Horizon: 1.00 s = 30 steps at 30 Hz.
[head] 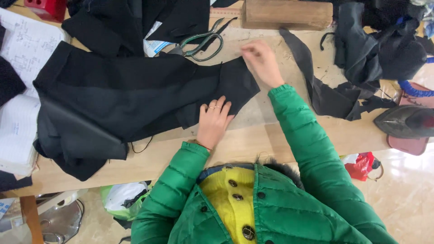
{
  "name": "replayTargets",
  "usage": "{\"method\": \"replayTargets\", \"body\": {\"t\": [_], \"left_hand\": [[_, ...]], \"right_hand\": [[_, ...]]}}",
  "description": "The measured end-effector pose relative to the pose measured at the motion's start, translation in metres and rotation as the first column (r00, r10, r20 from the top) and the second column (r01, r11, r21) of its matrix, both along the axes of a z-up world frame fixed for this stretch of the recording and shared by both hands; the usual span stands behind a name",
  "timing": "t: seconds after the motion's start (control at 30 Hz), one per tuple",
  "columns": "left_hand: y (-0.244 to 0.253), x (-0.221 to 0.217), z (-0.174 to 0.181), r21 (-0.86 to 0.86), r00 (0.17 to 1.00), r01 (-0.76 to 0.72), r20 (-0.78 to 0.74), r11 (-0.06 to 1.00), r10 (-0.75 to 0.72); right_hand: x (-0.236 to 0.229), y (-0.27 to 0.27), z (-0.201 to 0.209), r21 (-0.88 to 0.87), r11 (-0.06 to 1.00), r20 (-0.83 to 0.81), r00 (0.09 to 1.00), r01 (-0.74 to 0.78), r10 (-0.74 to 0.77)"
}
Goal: The person uses shears to cut a piece of black fabric along a newspaper pattern placed on a wooden table. After cutting, the person removes the pattern and scrap pieces, then folds and arranges the remaining fabric on the table.
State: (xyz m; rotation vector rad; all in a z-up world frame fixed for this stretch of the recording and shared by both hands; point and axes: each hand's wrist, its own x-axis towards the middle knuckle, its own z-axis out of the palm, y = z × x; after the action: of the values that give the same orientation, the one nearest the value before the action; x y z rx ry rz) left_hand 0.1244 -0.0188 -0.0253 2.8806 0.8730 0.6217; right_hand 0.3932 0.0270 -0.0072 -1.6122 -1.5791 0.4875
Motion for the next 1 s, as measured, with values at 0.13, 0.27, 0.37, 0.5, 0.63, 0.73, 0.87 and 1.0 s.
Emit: {"method": "replayTargets", "body": {"t": [0.13, 0.27, 0.37, 0.5, 0.63, 0.73, 0.87, 1.0], "left_hand": [[0.009, 0.003, -0.005, -0.055, 0.999, -0.026, -0.037, 0.998, 0.024], [0.006, 0.017, -0.010, -0.110, 1.000, 0.003, -0.008, 0.994, -0.004], [0.008, 0.036, -0.013, -0.071, 0.998, 0.066, -0.012, 0.995, -0.067], [0.035, 0.057, -0.015, 0.004, 0.989, 0.146, -0.036, 0.989, -0.145], [0.063, 0.070, -0.023, 0.131, 0.987, 0.163, -0.013, 0.978, -0.163], [0.079, 0.078, -0.032, 0.200, 0.982, 0.186, -0.008, 0.962, -0.188], [0.093, 0.078, -0.035, 0.205, 0.978, 0.205, -0.087, 0.957, -0.191], [0.098, 0.077, -0.042, 0.202, 0.976, 0.206, -0.119, 0.957, -0.185]], "right_hand": [[0.016, -0.047, -0.004, -0.040, 0.958, -0.034, 0.958, 0.284, -0.286], [-0.020, -0.102, 0.006, -0.046, 0.953, 0.101, 0.950, 0.300, -0.294], [-0.055, -0.129, -0.009, -0.045, 0.966, 0.198, 0.950, 0.256, -0.243], [-0.089, -0.141, -0.014, -0.052, 0.979, 0.286, 0.942, 0.196, -0.173], [-0.106, -0.139, -0.029, 0.021, 0.992, 0.279, 0.953, 0.120, -0.122], [-0.113, -0.138, -0.033, 0.043, 0.993, 0.270, 0.955, 0.113, -0.120], [-0.115, -0.141, -0.034, -0.031, 0.992, 0.239, 0.964, 0.125, -0.114], [-0.106, -0.139, -0.023, -0.095, 0.985, 0.148, 0.980, 0.145, -0.130]]}}
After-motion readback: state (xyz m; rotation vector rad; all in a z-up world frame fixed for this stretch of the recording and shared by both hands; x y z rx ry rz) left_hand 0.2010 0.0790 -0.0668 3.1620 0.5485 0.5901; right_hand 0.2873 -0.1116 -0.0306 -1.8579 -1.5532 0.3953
